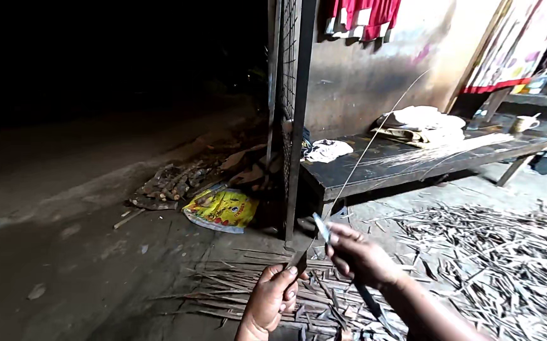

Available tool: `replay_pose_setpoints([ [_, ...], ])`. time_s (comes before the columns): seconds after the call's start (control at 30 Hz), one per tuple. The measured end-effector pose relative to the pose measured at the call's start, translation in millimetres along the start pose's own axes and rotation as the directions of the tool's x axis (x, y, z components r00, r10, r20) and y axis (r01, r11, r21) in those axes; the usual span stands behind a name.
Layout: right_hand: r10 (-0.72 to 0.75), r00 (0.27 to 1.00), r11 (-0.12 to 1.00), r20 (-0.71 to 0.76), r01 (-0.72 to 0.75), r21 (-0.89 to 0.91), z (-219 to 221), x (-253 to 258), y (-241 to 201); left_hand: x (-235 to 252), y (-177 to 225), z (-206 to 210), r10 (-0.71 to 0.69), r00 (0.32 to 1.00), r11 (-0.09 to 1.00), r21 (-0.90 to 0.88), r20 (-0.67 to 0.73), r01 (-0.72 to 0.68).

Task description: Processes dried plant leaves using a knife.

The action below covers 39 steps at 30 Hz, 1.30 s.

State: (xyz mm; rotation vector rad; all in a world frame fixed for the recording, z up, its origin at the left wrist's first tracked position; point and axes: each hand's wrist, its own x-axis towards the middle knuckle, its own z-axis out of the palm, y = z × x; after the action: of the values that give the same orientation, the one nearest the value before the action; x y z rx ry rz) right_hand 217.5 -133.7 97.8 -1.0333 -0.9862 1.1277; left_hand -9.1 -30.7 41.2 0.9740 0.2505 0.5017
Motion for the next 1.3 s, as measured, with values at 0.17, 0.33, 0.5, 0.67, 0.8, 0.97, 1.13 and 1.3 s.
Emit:
replay_pose_setpoints([
  [0.17, 0.037, 0.998, 0.999, 0.044, -0.038, 0.025, 2, -7, 14, -1, -3, 2, -0.001, 1.0, 0.999, 0.054, -0.027, 0.003],
  [0.33, -0.076, 0.982, 0.997, -0.172, 0.079, 0.009, -27, 11, -26, -3, -3, 2, 0.052, 0.997, 0.975, 0.217, -0.051, -0.039],
  [0.5, -0.042, 0.957, 0.997, -0.286, 0.057, 0.044, -21, 14, -26, -1, -7, 8, 0.235, 0.97, 0.833, 0.526, -0.056, -0.171],
  [0.67, 0.12, 0.988, 0.993, -0.099, -0.119, 0.02, 9, -4, 15, 7, -22, 3, 0.528, 0.848, 0.4, 0.893, -0.038, -0.209],
  [0.8, 0.187, 0.982, 0.98, -0.028, -0.184, 0.078, 24, -9, 23, 8, -24, 3, 0.66, 0.748, 0.063, 0.986, 0.075, -0.154],
  [0.97, 0.161, 0.987, 0.985, 0.011, -0.161, 0.058, 17, -4, 5, 8, -25, 5, 0.739, 0.654, -0.071, 0.984, 0.162, -0.163],
  [1.13, 0.156, 0.988, 0.987, -0.004, -0.156, 0.047, 12, -2, 0, 11, -26, 5, 0.766, 0.614, -0.113, 0.981, 0.188, -0.159],
  [1.3, 0.118, 0.965, 0.991, -0.235, -0.099, 0.091, -7, 7, -18, 8, -25, 0, 0.797, 0.573, -0.153, 0.982, 0.189, -0.111],
])
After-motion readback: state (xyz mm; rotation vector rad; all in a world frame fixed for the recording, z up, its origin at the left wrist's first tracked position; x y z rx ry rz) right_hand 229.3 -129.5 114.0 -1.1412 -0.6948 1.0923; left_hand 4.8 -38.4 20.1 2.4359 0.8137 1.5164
